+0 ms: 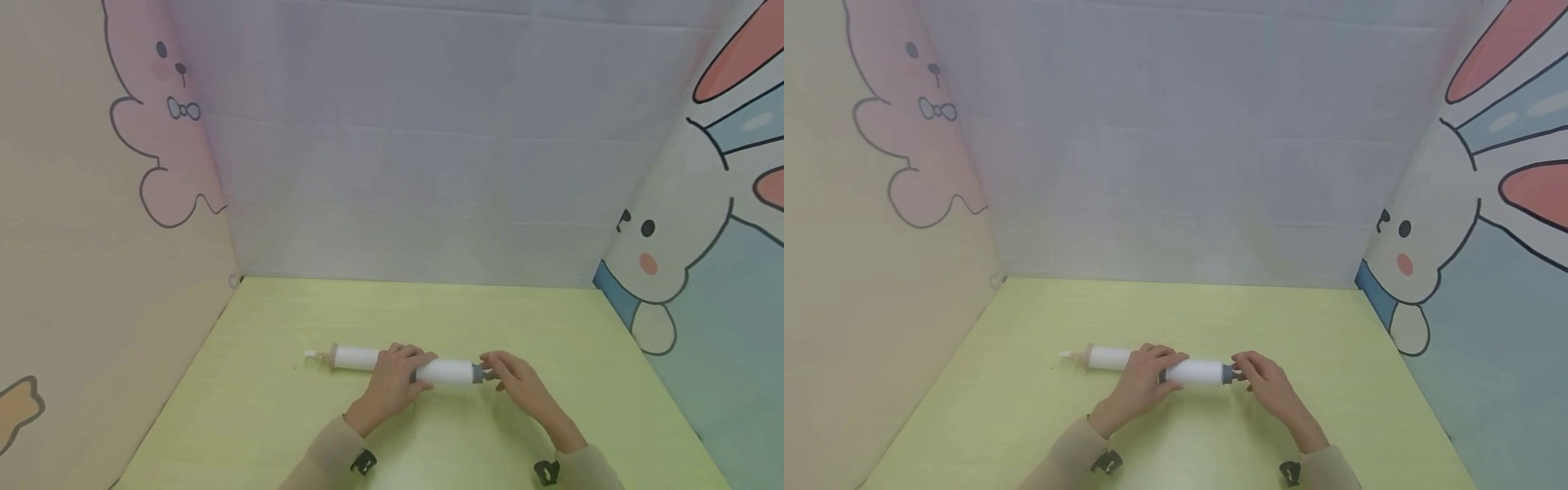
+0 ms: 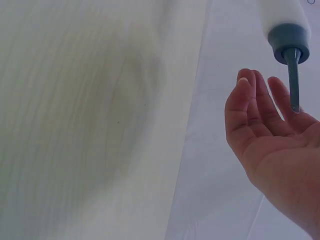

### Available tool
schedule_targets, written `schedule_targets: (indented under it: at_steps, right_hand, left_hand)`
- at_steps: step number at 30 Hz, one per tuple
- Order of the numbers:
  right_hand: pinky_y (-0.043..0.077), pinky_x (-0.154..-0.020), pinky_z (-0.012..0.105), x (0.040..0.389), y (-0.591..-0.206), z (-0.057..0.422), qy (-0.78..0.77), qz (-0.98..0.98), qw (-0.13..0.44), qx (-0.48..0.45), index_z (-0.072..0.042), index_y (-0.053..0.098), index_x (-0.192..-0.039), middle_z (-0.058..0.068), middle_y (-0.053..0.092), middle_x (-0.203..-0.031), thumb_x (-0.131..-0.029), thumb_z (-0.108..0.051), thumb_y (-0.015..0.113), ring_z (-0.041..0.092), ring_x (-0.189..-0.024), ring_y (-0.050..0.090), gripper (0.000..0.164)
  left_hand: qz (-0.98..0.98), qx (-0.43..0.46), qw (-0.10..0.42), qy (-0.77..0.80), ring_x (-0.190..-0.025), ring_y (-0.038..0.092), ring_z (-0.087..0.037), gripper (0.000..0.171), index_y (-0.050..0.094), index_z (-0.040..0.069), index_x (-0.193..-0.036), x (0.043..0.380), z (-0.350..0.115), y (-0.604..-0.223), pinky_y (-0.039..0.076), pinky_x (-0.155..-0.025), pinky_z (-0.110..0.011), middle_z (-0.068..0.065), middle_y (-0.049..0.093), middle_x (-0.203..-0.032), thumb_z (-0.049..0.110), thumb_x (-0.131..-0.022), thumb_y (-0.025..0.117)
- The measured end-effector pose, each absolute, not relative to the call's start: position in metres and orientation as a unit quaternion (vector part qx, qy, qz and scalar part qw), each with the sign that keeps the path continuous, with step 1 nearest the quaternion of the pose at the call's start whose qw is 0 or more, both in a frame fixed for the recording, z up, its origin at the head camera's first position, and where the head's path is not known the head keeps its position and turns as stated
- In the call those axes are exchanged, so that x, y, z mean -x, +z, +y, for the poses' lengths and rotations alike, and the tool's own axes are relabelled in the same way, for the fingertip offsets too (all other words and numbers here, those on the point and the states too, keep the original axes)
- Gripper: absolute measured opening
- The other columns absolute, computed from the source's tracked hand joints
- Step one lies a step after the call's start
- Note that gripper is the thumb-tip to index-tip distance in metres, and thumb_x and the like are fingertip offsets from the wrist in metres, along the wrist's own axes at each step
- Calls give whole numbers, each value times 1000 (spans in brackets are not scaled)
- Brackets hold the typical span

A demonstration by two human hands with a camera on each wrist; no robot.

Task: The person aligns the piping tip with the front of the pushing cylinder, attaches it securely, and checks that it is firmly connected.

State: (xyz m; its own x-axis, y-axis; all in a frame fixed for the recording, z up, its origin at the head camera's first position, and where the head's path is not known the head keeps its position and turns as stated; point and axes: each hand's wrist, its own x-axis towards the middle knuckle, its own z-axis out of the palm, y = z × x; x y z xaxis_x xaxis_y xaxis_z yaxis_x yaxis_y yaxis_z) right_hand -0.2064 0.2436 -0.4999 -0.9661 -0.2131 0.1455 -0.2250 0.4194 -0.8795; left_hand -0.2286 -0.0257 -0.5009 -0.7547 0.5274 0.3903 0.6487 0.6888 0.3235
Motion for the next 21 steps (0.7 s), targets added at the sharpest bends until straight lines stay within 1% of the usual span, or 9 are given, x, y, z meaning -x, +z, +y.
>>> schedule_targets:
  at_steps: [2,3,6,8,10,16,21]
  right_hand:
    - [53,-69,35,206,-500,244,538,-831,20,-141,2,57,-121,20,62,-113,-99,-15,52,28,-94,63,28]
    - [53,-71,34,205,-499,244,543,-826,24,-147,0,56,-121,20,61,-114,-96,-13,58,29,-95,63,29]
    - [53,-74,33,204,-499,244,555,-815,25,-166,-1,57,-119,18,61,-113,-85,-10,72,31,-96,61,38]
    - [53,-75,33,204,-499,244,559,-810,19,-174,0,58,-116,16,61,-112,-80,-9,77,31,-96,62,42]
    - [53,-73,34,204,-501,245,562,-807,12,-182,1,58,-115,17,62,-111,-78,-7,78,30,-96,63,42]
    - [54,-74,35,208,-506,246,585,-788,-3,-193,1,59,-114,20,62,-111,-78,-2,76,30,-97,64,39]
    - [54,-75,34,209,-508,246,582,-788,-2,-202,0,60,-112,18,63,-108,-81,-3,74,27,-93,65,35]
  left_hand:
    - [-910,321,131,-227,-100,52,-21,47,65,25,-123,229,-26,-501,39,-76,-36,4,63,-111,35,-78,78]
    - [-911,320,131,-227,-100,52,-21,47,65,25,-123,230,-26,-502,39,-76,-36,4,63,-111,35,-78,78]
    - [-911,319,130,-225,-100,52,-21,47,65,25,-123,231,-26,-502,39,-76,-36,4,63,-111,35,-79,78]
    - [-912,320,131,-223,-100,52,-21,47,65,25,-123,231,-26,-501,39,-75,-36,4,63,-111,35,-79,77]
    - [-911,320,132,-223,-100,52,-21,47,65,25,-123,231,-26,-501,39,-76,-37,4,63,-110,34,-79,78]
    - [-910,321,133,-226,-100,52,-22,47,65,25,-122,232,-26,-500,39,-75,-37,4,63,-110,34,-78,78]
    - [-912,320,128,-221,-100,52,-21,47,65,25,-123,233,-26,-501,39,-75,-36,4,63,-110,36,-79,77]
